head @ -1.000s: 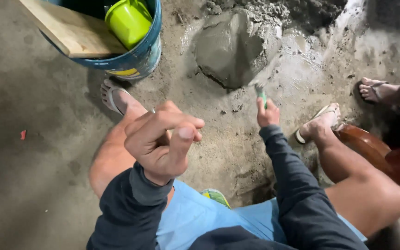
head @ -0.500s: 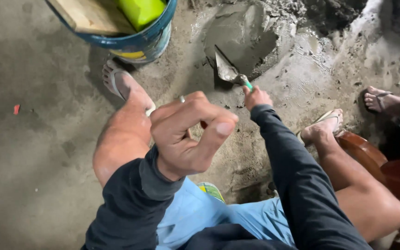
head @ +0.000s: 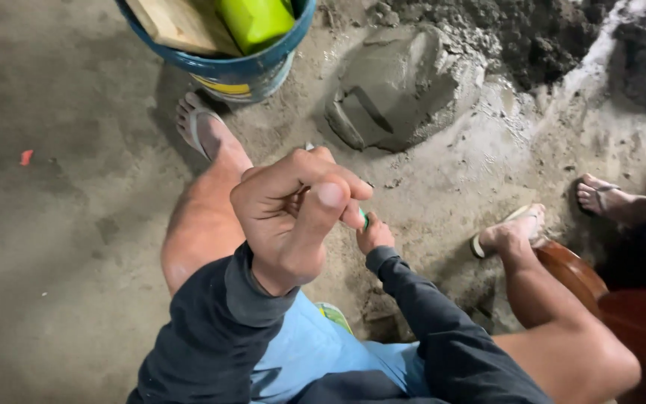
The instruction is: The person smooths and shapes a pile of wet cement on the floor using a hand trowel.
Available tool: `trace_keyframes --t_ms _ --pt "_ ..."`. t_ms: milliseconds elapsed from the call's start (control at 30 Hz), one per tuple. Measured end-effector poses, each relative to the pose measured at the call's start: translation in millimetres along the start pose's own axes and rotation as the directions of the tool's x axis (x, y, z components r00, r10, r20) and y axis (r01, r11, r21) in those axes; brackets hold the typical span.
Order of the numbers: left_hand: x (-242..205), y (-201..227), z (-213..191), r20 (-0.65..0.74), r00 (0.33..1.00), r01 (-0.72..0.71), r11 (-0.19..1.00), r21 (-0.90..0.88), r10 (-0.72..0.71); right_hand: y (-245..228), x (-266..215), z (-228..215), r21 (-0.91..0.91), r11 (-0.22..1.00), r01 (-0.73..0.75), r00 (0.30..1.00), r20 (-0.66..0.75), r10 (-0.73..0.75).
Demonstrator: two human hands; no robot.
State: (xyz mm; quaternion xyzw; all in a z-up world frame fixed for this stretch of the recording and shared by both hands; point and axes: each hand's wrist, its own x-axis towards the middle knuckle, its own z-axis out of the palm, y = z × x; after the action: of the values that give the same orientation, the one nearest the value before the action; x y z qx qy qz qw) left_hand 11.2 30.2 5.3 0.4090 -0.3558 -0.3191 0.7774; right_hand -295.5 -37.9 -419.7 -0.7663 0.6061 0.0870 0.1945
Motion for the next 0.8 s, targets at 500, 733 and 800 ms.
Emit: trace_keyframes --t_ms 500,733,800 --pt "5.2 -13.5 -6.9 -0.169 0.981 0.088 0.996 -0.034 -0.092 -69.6 118.8 -51.1 0.077 0.978 -0.196 0.927 -0.312 0.210" --pt "-3.4 -12.5 -16.1 -0.169 0.985 0.040 0.999 -0.013 -0.042 -65.9 42.3 -148.9 0.201 0.920 0.336 0.827 -0.530 -0.186" --pt "-2.9 -12.5 -17.4 -0.211 0.976 0.055 0.998 -0.018 -0.057 -68.3 28.4 -183.5 0.340 0.869 0.360 0.881 -0.430 -0.197"
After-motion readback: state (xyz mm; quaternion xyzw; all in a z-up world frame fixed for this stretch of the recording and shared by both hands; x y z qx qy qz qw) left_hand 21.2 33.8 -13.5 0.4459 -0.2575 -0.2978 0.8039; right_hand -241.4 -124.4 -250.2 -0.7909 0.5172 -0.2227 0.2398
